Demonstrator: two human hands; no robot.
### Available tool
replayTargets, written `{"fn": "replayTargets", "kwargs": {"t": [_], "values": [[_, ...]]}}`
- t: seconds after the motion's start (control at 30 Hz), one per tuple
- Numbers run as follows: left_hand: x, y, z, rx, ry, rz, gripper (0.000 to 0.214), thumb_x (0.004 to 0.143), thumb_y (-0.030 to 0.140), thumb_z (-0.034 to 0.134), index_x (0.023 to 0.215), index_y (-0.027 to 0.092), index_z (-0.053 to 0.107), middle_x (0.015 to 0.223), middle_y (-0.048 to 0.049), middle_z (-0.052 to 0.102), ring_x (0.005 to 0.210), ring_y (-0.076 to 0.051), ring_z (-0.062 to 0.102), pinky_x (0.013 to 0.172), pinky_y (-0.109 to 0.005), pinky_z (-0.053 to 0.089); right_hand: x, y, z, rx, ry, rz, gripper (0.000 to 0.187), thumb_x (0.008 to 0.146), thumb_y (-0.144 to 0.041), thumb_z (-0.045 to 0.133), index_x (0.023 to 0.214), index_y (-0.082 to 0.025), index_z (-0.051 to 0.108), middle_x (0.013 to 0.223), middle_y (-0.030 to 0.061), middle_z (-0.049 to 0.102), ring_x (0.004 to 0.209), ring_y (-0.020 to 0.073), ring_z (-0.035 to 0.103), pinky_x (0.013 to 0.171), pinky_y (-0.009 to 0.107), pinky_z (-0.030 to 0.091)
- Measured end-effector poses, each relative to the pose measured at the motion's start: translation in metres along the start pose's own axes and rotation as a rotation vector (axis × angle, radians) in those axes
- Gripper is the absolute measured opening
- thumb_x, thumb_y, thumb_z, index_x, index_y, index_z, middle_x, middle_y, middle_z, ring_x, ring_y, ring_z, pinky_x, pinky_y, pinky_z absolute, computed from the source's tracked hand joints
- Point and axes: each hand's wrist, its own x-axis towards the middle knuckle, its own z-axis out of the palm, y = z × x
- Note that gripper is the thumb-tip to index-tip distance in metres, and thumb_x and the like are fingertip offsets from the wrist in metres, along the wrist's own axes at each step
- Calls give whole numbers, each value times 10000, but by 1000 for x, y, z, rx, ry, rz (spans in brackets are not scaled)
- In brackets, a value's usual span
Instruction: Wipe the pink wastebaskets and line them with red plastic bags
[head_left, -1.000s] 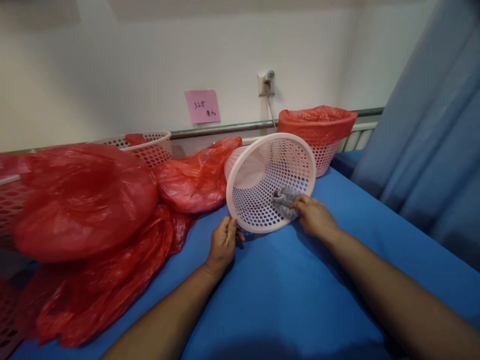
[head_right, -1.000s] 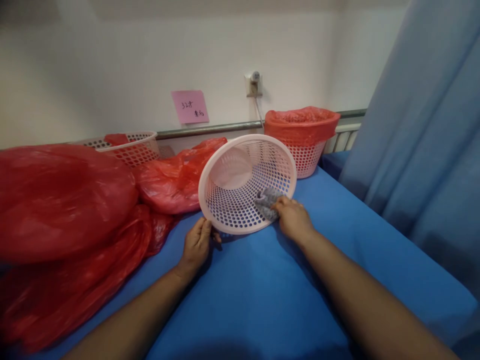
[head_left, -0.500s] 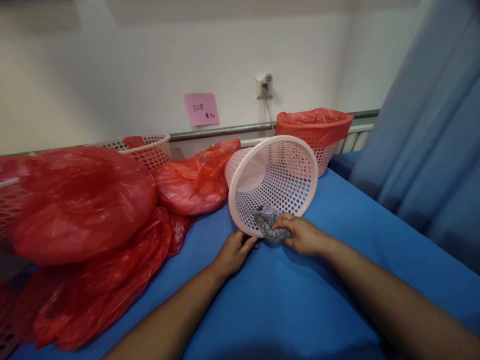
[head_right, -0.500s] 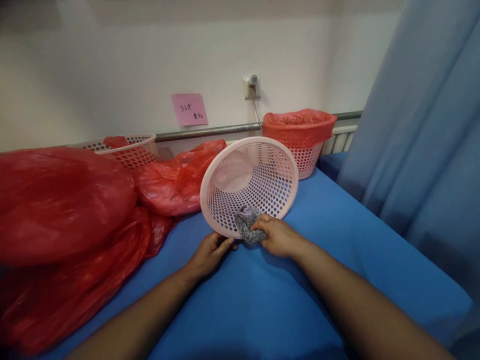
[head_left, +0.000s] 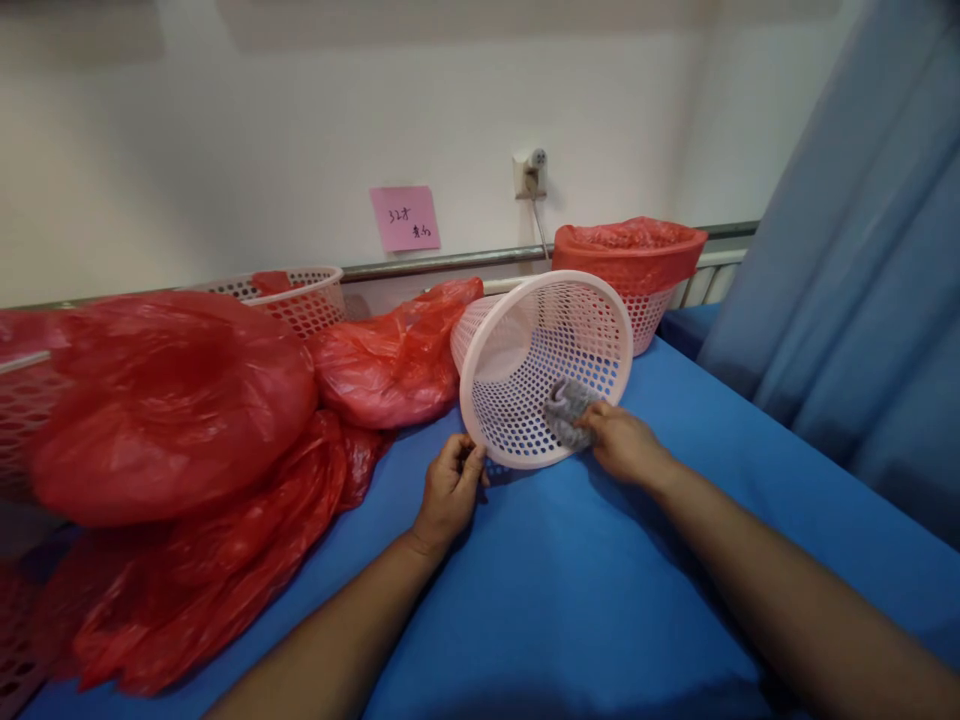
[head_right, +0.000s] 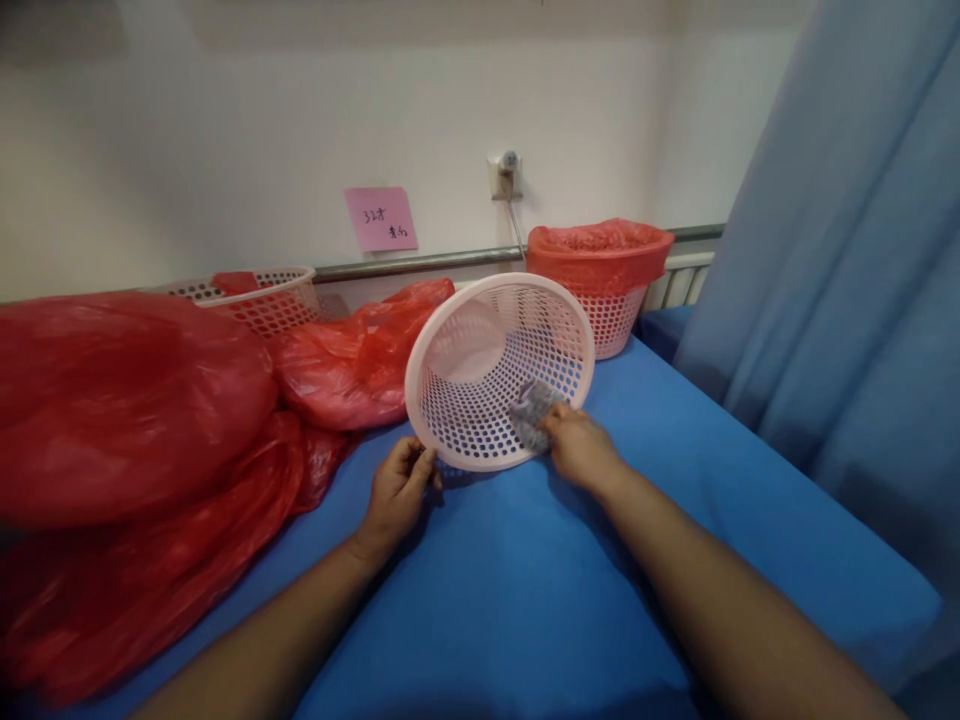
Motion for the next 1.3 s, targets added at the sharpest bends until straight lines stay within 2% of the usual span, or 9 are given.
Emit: {"fn": "replayTargets", "kwargs": {"t": [0.2, 0.4, 0.5, 0.67, 0.83, 0.93, 1.03, 1.13, 1.3], "values": [[0, 1, 4, 9, -95, -2, 448, 997, 564, 503, 790, 180, 610, 600, -4, 685, 549, -137, 643, 585, -251, 520, -3, -20, 24, 428, -243, -284, 545, 679, -10, 624, 1161, -251, 708, 1178, 42, 653, 1116, 208, 643, 1033, 372, 510], [4, 4, -4, -6, 34, -5, 464, 998, 582, 497, 744, 197, 551, 598, 38, 600, 482, -102, 555, 488, -218, 479, 6, 6, -8, -2, 42, 32, 523, 744, 31, 518, 1159, -206, 731, 1204, 112, 659, 1117, 282, 626, 1024, 447, 474], [4, 6, -8, -21, 81, -7, 452, 1001, 564, 505, 734, 200, 532, 615, 44, 574, 499, -93, 541, 476, -200, 471, 5, 10, -14, -71, 80, 94, 520, 772, 17, 488, 1188, -190, 723, 1256, 133, 646, 1118, 302, 618, 1025, 475, 460], [1, 3, 1, -68, -6, -32, 345, 959, 520, 587, 842, 196, 568, 659, 36, 634, 549, -112, 600, 529, -222, 540, -2, -9, 11, 141, -121, -74, 543, 677, 13, 574, 1128, -245, 732, 1143, 56, 683, 1071, 224, 649, 971, 345, 509], [-1, -2, 16, -93, -215, -59, 314, 839, 466, 727, 900, 161, 685, 738, -23, 733, 644, -158, 688, 641, -281, 598, -5, -22, 22, 422, -234, -189, 538, 704, -26, 651, 1192, -249, 697, 1185, 44, 644, 1135, 211, 631, 1052, 386, 496], [-2, -1, 14, -96, -214, -68, 295, 845, 452, 720, 875, 162, 680, 705, -16, 719, 617, -152, 675, 623, -272, 586, -4, -21, 17, 469, -287, -242, 570, 713, -43, 693, 1240, -261, 676, 1215, 48, 627, 1168, 222, 617, 1080, 418, 478], [-1, 0, 7, -98, -100, -77, 280, 901, 459, 659, 896, 183, 608, 628, 37, 644, 524, -112, 600, 524, -218, 526, -2, -13, 10, 347, -230, -209, 567, 738, -33, 654, 1256, -264, 676, 1237, 66, 626, 1167, 244, 613, 1065, 431, 480], [0, 2, 1, -102, 15, -87, 304, 931, 503, 609, 935, 205, 545, 580, 83, 557, 439, -92, 498, 408, -184, 446, 2, 4, 2, 123, -70, -33, 501, 774, -8, 575, 1195, -241, 714, 1174, 96, 640, 1103, 282, 629, 1012, 471, 490], [-1, 8, 1, -92, 56, -77, 335, 919, 529, 629, 922, 206, 543, 579, 90, 533, 436, -85, 474, 401, -179, 426, 5, 21, -2, -16, 68, 109, 487, 806, -3, 515, 1201, -206, 714, 1199, 129, 629, 1072, 298, 632, 1002, 504, 484]]}}
